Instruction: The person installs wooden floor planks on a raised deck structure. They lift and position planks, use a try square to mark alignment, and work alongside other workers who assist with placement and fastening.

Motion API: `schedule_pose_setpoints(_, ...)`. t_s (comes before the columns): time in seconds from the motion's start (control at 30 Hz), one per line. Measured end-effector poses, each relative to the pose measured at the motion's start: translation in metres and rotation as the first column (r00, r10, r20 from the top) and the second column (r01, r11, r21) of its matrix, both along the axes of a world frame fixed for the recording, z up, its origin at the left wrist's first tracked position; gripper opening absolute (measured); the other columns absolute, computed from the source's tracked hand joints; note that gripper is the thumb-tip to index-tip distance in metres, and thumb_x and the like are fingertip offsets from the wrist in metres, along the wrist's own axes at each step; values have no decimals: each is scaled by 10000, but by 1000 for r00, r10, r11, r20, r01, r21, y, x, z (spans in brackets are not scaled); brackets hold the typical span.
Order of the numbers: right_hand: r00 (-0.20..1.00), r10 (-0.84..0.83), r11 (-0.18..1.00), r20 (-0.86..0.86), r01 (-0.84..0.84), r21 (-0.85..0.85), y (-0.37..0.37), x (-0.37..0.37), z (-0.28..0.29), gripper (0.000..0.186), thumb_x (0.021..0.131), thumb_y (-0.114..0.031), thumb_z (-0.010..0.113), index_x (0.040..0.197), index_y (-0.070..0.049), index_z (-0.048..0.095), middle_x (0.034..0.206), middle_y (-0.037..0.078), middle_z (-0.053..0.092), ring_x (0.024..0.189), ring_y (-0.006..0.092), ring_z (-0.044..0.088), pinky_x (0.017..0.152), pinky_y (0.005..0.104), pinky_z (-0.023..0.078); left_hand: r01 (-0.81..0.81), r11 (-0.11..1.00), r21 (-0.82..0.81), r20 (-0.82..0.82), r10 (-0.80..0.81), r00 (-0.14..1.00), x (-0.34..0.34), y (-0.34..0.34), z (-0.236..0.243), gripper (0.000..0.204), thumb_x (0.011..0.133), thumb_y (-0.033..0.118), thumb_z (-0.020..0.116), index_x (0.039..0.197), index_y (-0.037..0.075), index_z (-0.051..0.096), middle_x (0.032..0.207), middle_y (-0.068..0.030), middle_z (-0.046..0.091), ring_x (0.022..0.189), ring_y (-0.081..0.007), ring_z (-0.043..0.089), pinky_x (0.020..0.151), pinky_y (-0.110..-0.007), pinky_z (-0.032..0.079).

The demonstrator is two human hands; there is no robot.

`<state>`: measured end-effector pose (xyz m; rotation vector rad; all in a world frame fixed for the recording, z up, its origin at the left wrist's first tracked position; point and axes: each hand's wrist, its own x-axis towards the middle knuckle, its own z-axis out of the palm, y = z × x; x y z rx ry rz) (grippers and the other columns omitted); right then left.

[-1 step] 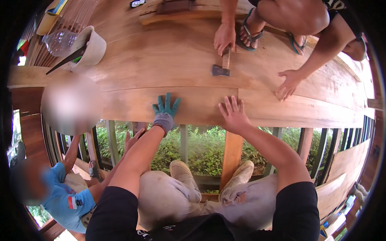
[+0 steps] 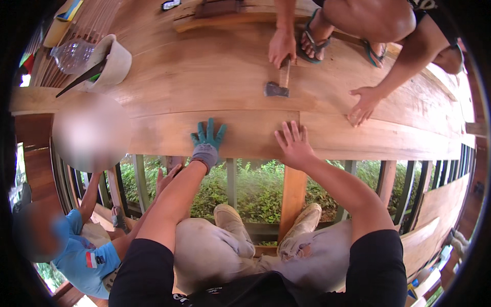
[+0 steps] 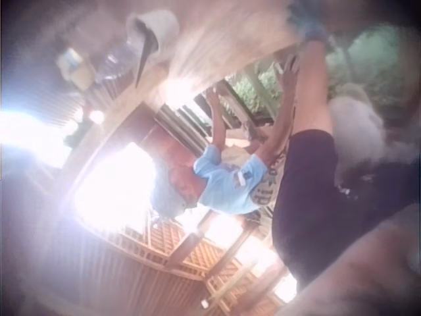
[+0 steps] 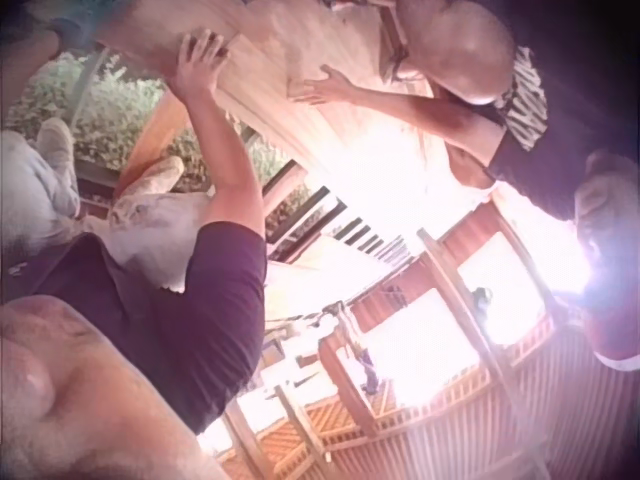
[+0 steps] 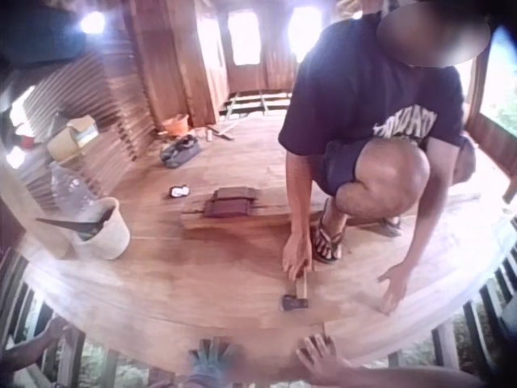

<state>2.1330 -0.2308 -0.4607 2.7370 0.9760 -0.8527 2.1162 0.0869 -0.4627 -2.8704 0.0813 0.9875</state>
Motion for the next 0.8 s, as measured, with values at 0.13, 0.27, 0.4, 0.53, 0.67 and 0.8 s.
schedule_pose_setpoints(0.13, 1000, -4, 1000, 6, 4, 28, 0, 5, -5, 978, 862, -566, 632, 1571, -112, 134, 1620, 240, -1, 1484, 477, -14, 1145, 691, 104, -2, 1000, 8, 10, 2, 1000, 3, 3, -3, 972, 849, 158, 671, 1577, 360, 60, 1642, -143, -107, 1477, -507, 4, 1131, -705, 152)
schedule_pose_setpoints(0.27, 1000, -11, 998, -1, 11, 61, -2, 4, -6, 912, 892, -511, 604, 1562, -83, 158, 1621, 237, 25, 1491, 459, -4, 1146, 692, 88, 18, 998, 55, -11, -18, 1000, 5, 0, -2, 1084, 784, 192, 756, 1579, 346, 34, 1635, -158, -126, 1473, -515, 12, 1140, -681, 180)
schedule_pose_setpoints(0.4, 981, 136, 990, 138, -139, 13, 1, -8, -20, 715, 940, -311, 511, 1507, 41, 255, 1592, 272, 164, 1487, 455, 95, 1168, 650, 109, -19, 1000, 23, -56, 20, 998, 10, -9, 11, 942, 878, 109, 619, 1581, 345, 38, 1642, -150, -98, 1478, -505, 2, 1140, -694, 146)
schedule_pose_setpoints(0.53, 915, 245, 962, 321, -270, 35, 4, -15, -35, 598, 920, -186, 441, 1422, 130, 365, 1528, 324, 282, 1451, 462, 227, 1194, 568, 151, -1, 999, 47, -41, 2, 999, 9, -9, 7, 936, 877, 110, 620, 1581, 344, 49, 1641, -160, -95, 1476, -509, 21, 1136, -695, 159)
schedule_pose_setpoints(0.67, 914, 224, 965, 338, -257, 56, 6, -16, -35, 582, 920, -183, 435, 1404, 138, 395, 1505, 349, 303, 1433, 469, 269, 1202, 546, 146, 2, 999, 37, -38, -1, 999, 9, -8, 10, 959, 865, 133, 648, 1581, 344, 45, 1639, -166, -102, 1477, -507, 21, 1141, -686, 166)
schedule_pose_setpoints(0.8, 906, 260, 959, 334, -283, 22, 7, -16, -30, 586, 922, -186, 441, 1405, 143, 392, 1508, 355, 297, 1430, 472, 274, 1203, 556, 135, -3, 998, 57, -82, 8, 997, 11, -11, 16, 1034, 834, 164, 712, 1581, 345, 20, 1634, -170, -125, 1478, -502, 13, 1153, -666, 171)
